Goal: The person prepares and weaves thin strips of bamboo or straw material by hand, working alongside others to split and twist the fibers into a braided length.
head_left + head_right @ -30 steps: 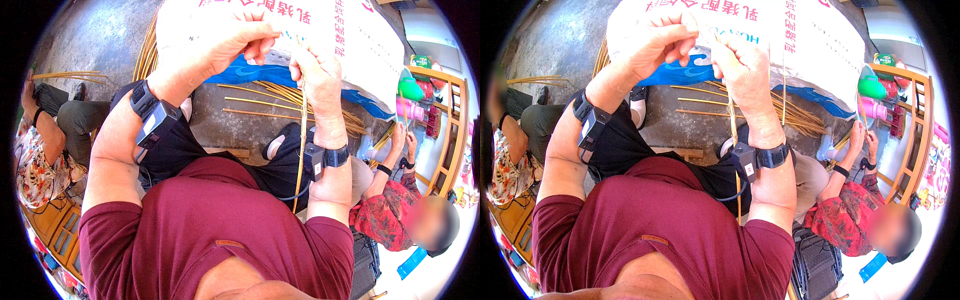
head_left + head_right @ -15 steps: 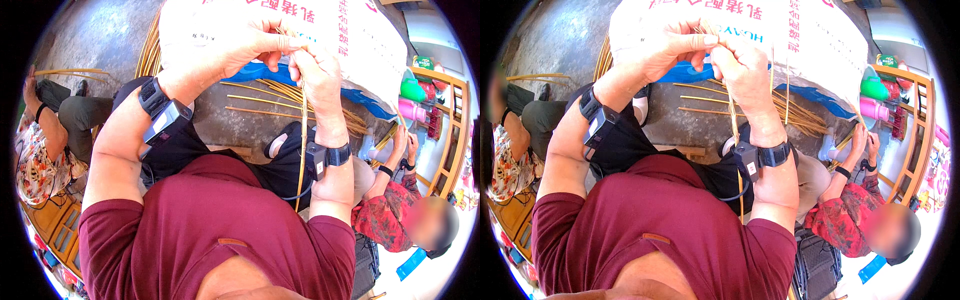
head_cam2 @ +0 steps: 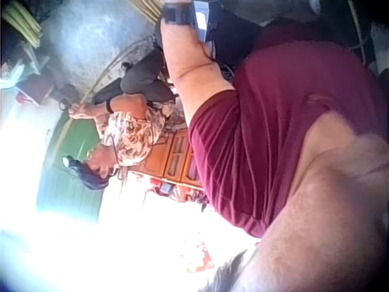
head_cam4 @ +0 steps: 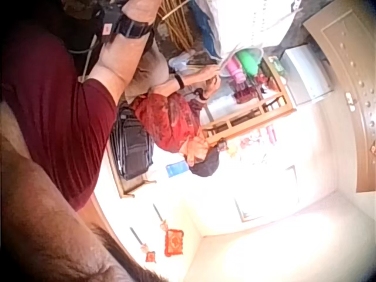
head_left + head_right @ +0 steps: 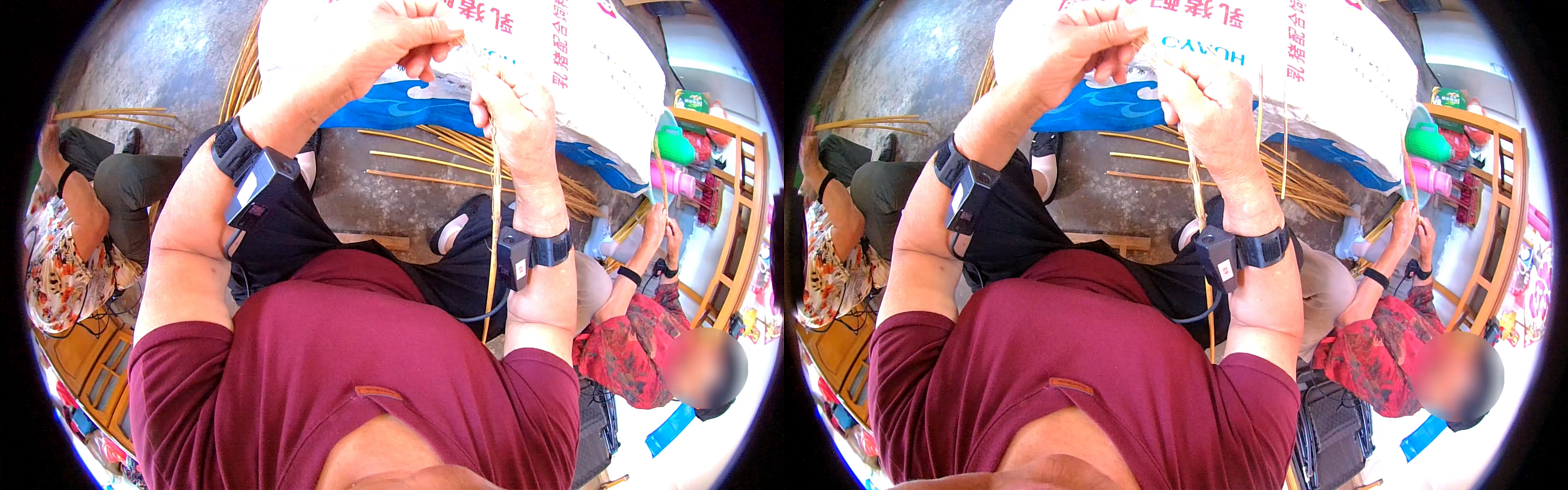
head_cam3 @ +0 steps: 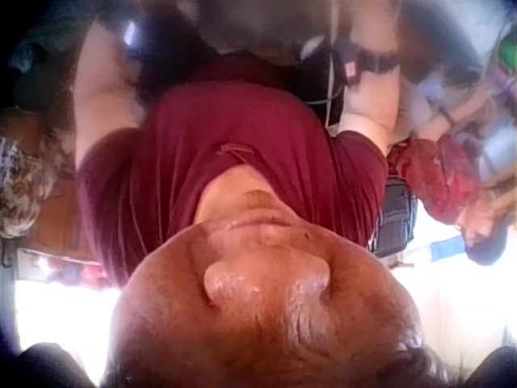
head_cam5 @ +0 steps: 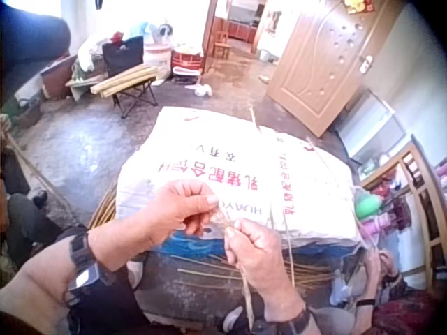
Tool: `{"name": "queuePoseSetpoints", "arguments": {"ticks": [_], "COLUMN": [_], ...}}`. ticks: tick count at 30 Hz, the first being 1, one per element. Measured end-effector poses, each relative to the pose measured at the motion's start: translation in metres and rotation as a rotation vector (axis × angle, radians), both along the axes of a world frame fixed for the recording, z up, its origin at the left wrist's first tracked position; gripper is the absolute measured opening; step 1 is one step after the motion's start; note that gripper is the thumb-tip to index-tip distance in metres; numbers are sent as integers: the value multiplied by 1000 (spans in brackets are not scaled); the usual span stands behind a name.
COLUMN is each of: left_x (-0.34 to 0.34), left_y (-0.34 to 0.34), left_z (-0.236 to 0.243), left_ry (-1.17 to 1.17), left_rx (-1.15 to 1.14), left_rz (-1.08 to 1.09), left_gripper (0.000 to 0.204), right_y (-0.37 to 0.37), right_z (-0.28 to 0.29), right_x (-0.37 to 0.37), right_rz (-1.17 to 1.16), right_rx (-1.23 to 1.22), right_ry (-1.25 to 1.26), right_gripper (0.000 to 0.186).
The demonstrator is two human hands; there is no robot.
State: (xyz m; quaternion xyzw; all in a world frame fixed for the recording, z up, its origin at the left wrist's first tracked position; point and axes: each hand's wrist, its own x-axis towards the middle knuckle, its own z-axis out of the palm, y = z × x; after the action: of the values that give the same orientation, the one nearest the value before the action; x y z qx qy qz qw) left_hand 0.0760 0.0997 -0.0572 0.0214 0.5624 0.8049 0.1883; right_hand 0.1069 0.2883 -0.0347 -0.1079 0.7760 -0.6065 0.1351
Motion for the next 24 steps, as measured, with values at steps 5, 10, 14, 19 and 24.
{"name": "queuePoseSetpoints", "arguments": {"ticks": [5, 10, 14, 19, 24], "left_x": [-3, 14, 20, 20, 22], "left_y": [-9, 7, 19, 16, 11], "left_z": [11, -1, 4, 15, 16], "left_ry": [-84, 210, 165, 203, 178], "left_rx": [107, -164, -91, -103, -198], "left_rz": [191, -127, -209, -156, -114], "left_gripper": [21, 48, 39, 30, 32], "right_y": [5, 4, 0, 2, 2], "right_z": [0, 1, -2, 4, 5], "right_x": [0, 0, 2, 1, 4], "right_rz": [0, 10, 51, 92, 111], "right_rx": [-39, -43, -73, -113, -127], "right_ry": [5, -80, -54, -162, -139], "right_gripper": [24, 24, 24, 23, 23]}}
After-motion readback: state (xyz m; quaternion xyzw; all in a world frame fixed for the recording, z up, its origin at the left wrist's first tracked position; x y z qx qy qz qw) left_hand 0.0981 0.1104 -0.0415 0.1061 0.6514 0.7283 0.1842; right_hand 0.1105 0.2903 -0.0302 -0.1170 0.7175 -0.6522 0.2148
